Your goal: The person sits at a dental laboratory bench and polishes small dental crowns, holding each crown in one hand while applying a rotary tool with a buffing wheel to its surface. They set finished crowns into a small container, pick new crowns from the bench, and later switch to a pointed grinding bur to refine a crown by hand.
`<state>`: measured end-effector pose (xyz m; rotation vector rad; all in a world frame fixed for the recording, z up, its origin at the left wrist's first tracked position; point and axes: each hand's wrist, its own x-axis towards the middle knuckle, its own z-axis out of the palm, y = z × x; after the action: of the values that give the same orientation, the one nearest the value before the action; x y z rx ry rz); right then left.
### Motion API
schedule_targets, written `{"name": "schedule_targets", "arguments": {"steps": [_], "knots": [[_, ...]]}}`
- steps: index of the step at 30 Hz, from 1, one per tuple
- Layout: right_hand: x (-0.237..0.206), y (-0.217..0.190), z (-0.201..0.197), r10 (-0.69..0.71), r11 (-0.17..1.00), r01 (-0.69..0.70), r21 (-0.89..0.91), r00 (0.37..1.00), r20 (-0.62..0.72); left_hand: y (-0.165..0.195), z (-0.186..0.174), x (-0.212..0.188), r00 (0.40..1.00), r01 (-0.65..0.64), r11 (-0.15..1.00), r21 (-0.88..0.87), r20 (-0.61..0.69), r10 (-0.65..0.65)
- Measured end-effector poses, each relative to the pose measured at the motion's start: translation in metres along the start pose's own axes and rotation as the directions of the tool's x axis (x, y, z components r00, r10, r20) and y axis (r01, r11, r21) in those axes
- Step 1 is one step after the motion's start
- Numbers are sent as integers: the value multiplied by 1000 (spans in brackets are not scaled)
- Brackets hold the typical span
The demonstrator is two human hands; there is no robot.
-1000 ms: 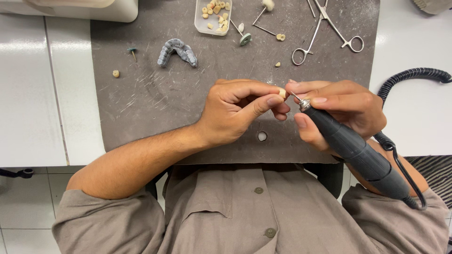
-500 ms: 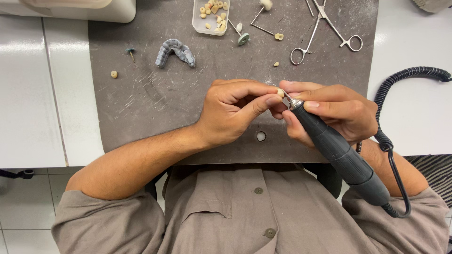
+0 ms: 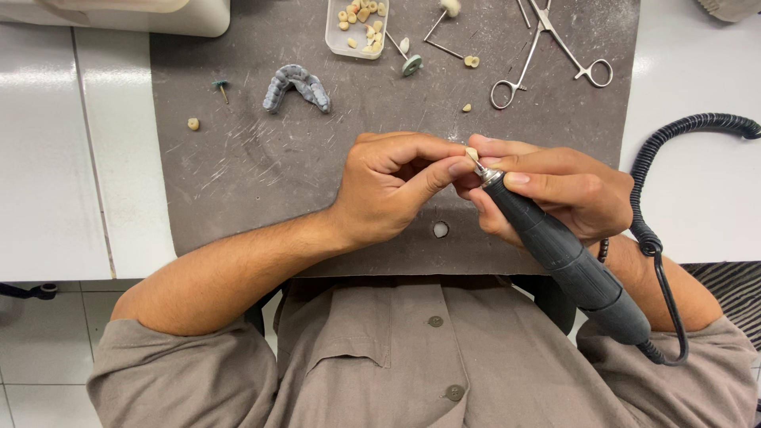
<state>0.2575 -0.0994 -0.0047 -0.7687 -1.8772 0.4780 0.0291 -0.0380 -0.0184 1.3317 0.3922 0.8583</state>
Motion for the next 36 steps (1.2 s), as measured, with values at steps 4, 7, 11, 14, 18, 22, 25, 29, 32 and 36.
{"name": "schedule_targets", "arguments": {"steps": [4, 7, 11, 14, 18, 22, 25, 29, 32, 36], "knots": [[-1, -5, -1, 80, 997, -81, 13, 996, 38, 0, 0, 0, 1000, 5, 1000, -4, 6, -5], [10, -11, -4, 115, 993, -117, 18, 990, 87, 0, 0, 0, 1000, -4, 1000, -7, 6, 4], [30, -6, -23, 221, 919, -346, 189, 849, 481, -1, 0, -1, 1000, 13, 999, -42, 11, -12], [26, -7, -15, 106, 982, -144, 122, 955, 276, -1, 0, 0, 1000, 15, 999, -37, 12, -14], [17, -9, -3, 48, 999, -47, -18, 997, 60, -2, -1, 0, 1000, 11, 1000, -8, 7, -11], [23, -1, -10, -47, 994, 24, 111, 977, 206, -2, -1, 0, 1000, 16, 1000, -20, 13, -16], [14, -5, -2, 7, 1000, -6, -23, 999, 53, 0, 0, 0, 1000, 13, 1000, -14, 5, -13], [-5, -8, 2, 82, 996, -80, 30, 994, -71, 7, -1, 2, 972, -230, 930, 286, 35, 230], [-11, -5, -1, 174, 978, -152, 143, 971, -162, 14, -3, 6, 863, -478, 682, 553, 154, 480], [-6, -4, -5, 264, 948, -219, 233, 946, -186, 23, -7, 10, 762, -629, 555, 544, 291, 578]]}}
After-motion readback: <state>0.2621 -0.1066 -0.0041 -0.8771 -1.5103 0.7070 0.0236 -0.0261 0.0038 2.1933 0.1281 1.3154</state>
